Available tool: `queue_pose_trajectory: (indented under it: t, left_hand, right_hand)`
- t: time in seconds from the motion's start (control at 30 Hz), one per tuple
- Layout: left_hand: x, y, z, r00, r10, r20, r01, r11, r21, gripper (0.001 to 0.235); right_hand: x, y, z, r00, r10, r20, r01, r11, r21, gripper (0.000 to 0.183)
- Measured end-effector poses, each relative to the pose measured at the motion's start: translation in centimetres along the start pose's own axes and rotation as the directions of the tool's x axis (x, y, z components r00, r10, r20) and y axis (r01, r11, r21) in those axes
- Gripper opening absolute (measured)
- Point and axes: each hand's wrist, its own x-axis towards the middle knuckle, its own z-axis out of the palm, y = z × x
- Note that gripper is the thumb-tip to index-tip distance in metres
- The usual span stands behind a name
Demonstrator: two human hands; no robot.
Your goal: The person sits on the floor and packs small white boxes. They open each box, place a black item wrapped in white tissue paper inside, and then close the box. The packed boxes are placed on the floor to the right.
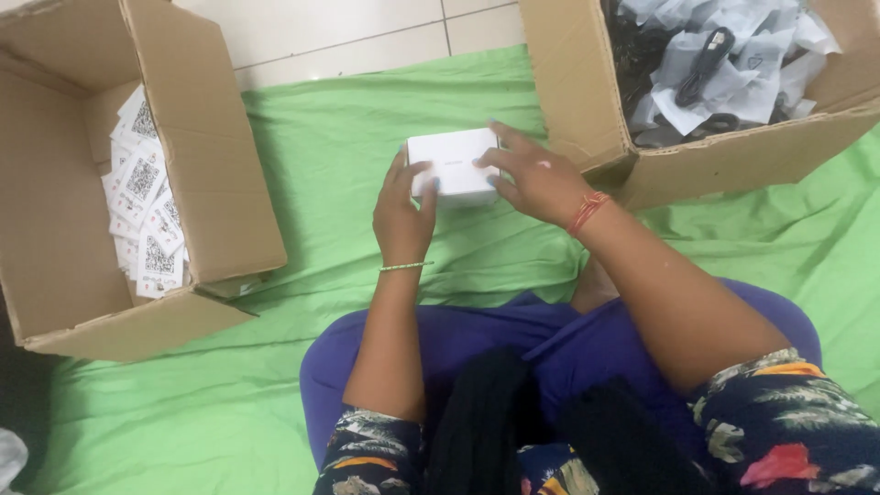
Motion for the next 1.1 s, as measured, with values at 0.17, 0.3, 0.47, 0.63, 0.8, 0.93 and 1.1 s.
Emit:
queue_pose_trajectory:
  t: [0.17, 0.3, 0.47, 0.63, 0.8, 0.93, 1.1]
  left_hand:
    - [0.3, -3.9, 1.7, 0.997, -0.070, 0.038, 0.079, 0.901, -0.427, 0.083]
    - [1.4, 1.0, -1.4, 0.781, -0.339, 0.524, 0.606, 0.613, -0.507, 0.096]
    - [2.0, 0.1, -0.7, 0.634, -0.552, 0.541, 0.771, 0.406, -0.490, 0.077]
    - [1.1, -6.4, 3.5, 0.709, -0.519, 0.478, 0.692, 0.377, -0.616, 0.069]
    - [-0.6, 1.1, -1.0, 0.832, -0.481, 0.274, 0.472, 0.356, -0.807, 0.067]
    - [-1.3, 4.0, -1.9, 0.994, -0.099, 0.039, 0.083, 0.488, -0.869, 0.067]
    - [0.4, 7.5, -0.6, 0.990, 0.015, -0.141, -0.036, 0.988, -0.152, 0.052]
  right_hand:
    - [0.4, -0.9, -0.4, 0.985, 0.175, 0.003, -0.159, 0.885, 0.437, 0.082]
    - [0.7, -1.6, -0.6, 0.868, 0.281, 0.409, -0.495, 0.430, 0.755, 0.088]
    - [0.4, -1.0, 0.9, 0.883, 0.249, 0.398, -0.462, 0.315, 0.829, 0.058]
    - [1.0, -1.7, 3.5, 0.853, 0.338, 0.397, -0.501, 0.318, 0.805, 0.046]
    - [1.7, -3.0, 2.2, 0.800, 0.557, 0.222, -0.332, 0.103, 0.938, 0.087]
    - [1.8, -2.6, 1.4, 0.846, 0.409, 0.342, -0.292, -0.181, 0.939, 0.092]
    - [1.8, -2.8, -2.6, 0.810, 0.583, 0.061, 0.094, -0.231, 0.969, 0.096]
